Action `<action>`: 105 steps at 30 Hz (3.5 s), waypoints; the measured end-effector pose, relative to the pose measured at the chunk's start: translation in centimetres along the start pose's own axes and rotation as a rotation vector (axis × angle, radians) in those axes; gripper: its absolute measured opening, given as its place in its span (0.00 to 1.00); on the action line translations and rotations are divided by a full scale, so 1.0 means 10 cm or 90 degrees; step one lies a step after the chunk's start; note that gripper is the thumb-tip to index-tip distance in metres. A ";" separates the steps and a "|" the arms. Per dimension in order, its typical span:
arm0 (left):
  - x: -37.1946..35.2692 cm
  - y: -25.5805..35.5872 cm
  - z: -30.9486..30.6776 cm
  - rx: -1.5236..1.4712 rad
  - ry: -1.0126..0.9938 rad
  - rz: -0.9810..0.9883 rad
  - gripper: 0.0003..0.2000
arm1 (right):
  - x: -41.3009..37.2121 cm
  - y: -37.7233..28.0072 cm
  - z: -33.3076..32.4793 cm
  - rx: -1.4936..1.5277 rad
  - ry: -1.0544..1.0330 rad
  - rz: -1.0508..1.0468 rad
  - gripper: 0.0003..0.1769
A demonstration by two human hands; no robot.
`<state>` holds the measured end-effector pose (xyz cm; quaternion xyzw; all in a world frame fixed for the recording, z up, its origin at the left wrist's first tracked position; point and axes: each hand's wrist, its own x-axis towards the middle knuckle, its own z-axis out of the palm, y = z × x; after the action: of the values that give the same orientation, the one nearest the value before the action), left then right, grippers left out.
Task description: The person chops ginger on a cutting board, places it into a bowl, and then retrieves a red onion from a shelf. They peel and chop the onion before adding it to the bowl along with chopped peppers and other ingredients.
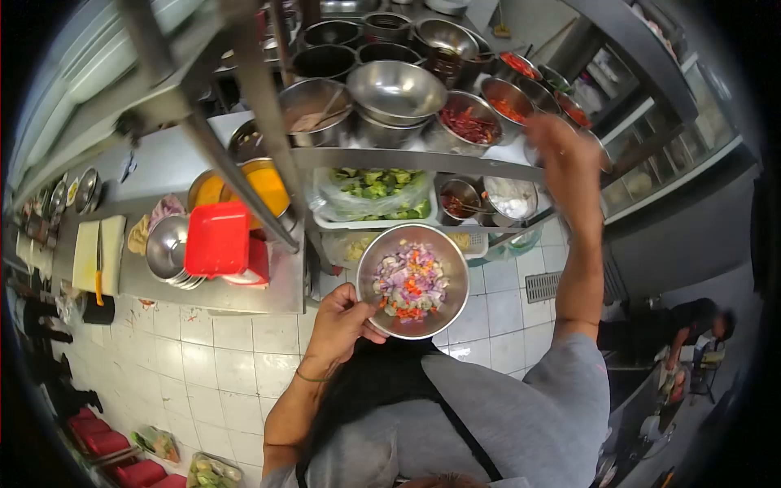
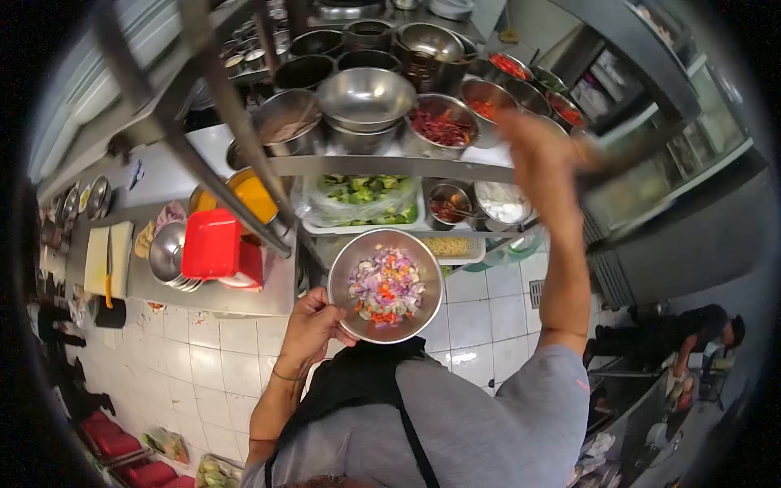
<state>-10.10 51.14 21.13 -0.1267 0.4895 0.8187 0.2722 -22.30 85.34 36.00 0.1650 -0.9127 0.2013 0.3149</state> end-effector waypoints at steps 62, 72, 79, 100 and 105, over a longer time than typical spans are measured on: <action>-4.22 -2.31 -5.70 -0.359 1.368 0.084 0.10 | -2.69 -5.17 7.48 -0.112 -1.071 -0.525 0.23; -5.18 -2.06 -6.15 -0.273 1.506 -0.045 0.09 | -2.64 -6.24 7.29 0.048 -1.233 -0.032 0.23; -5.12 -1.70 -6.82 -0.362 1.445 0.044 0.10 | -2.50 -7.24 8.50 0.163 -1.061 -0.425 0.25; -5.52 -0.73 -8.18 -0.322 1.538 -0.022 0.11 | -3.04 -10.47 9.78 0.166 -1.230 -0.548 0.25; -5.63 -1.03 -8.38 -0.363 1.537 0.011 0.12 | -2.87 -10.87 9.54 0.067 -1.311 -0.310 0.27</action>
<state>36.95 -36.08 -0.72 -0.8506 0.2322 0.2576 -0.3952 -2.86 -48.55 -22.53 0.4479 -0.6721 -0.0652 -0.5860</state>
